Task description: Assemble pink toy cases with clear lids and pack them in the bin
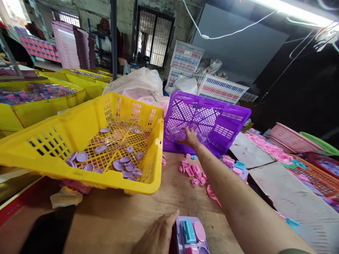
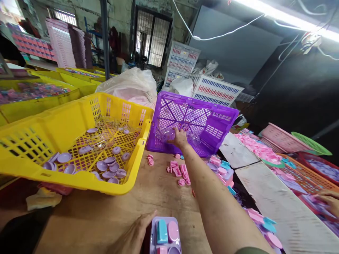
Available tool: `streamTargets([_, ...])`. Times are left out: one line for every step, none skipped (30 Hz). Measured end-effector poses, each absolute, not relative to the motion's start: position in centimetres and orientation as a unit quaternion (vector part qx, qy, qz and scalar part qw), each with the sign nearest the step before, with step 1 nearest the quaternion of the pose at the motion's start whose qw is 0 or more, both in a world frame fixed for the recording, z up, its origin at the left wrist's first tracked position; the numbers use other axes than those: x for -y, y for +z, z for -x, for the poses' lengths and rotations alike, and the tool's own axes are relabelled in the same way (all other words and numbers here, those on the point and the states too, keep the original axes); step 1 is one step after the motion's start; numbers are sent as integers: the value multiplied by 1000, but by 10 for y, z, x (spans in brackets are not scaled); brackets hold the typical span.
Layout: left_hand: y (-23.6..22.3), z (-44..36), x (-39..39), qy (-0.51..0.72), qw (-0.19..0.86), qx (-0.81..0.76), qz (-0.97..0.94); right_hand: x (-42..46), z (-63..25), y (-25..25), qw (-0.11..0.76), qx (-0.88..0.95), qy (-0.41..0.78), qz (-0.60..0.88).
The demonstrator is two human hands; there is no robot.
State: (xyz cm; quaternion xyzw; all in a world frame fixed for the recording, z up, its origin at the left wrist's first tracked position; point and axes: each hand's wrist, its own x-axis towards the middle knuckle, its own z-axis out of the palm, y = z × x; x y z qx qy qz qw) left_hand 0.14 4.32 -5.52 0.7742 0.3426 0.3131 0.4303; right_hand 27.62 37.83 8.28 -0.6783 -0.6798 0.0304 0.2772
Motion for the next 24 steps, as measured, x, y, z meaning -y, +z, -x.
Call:
streamTargets([-54,-1,-43,310,431,-343,-775,-377,-278,85,271,683,44,677])
streamTargets([-52,1,-42,307,433,-342,-775,-376,-280,87,267,686,57,675])
streamTargets([-50,2,-42,305,435,-340,-776,-374,-280,90,268,686,66,673])
streamTargets([-48,4,-43,304,437,-339,-776,-372,-281,93,270,685,72,673])
streamTargets([-47,5,-43,301,439,-336,-777,-370,-281,97,273,682,76,674])
streamTargets([-47,7,-44,298,440,-331,-780,-368,-281,101,276,678,79,676])
streamTargets([-48,8,-45,295,441,-325,-783,-366,-281,104,280,674,80,679])
streamTargets([-50,8,-46,292,441,-318,-787,-363,-281,108,283,669,83,683])
streamTargets([-53,7,-47,291,440,-313,-790,-360,-281,112,287,663,87,686])
streamTargets([-57,5,-48,291,439,-311,-791,-357,-281,115,293,657,92,689])
streamTargets([-63,2,-49,291,436,-314,-791,-354,-281,118,302,649,98,692])
streamTargets([-69,-1,-50,291,432,-322,-790,-350,-281,121,313,640,105,694])
streamTargets([-75,-4,-52,292,428,-331,-789,-346,-280,124,327,631,115,694])
streamTargets([-81,-7,-53,292,424,-337,-788,-342,-279,126,342,622,129,693])
streamTargets([-86,-10,-54,292,421,-339,-789,-337,-277,129,358,613,146,689])
streamTargets([-89,-12,-54,293,418,-336,-791,-331,-275,133,374,606,168,682])
streamTargets([-91,-13,-55,295,417,-329,-794,-324,-272,137,389,599,194,672])
streamTargets([-91,-13,-54,300,416,-321,-796,-315,-269,142,402,594,224,660])
streamTargets([-88,-12,-54,310,415,-313,-796,-305,-265,147,414,590,253,645])
streamTargets([-83,-10,-52,324,414,-309,-792,-291,-262,152,424,587,280,631])
streamTargets([-75,-8,-50,343,413,-309,-785,-276,-259,158,431,584,304,617])
streamTargets([-66,-5,-48,361,412,-308,-778,-258,-257,163,436,582,323,605])
streamTargets([-55,-2,-45,377,412,-307,-770,-237,-256,168,439,580,338,597])
streamTargets([-43,1,-43,387,415,-305,-765,-215,-255,173,441,579,352,588])
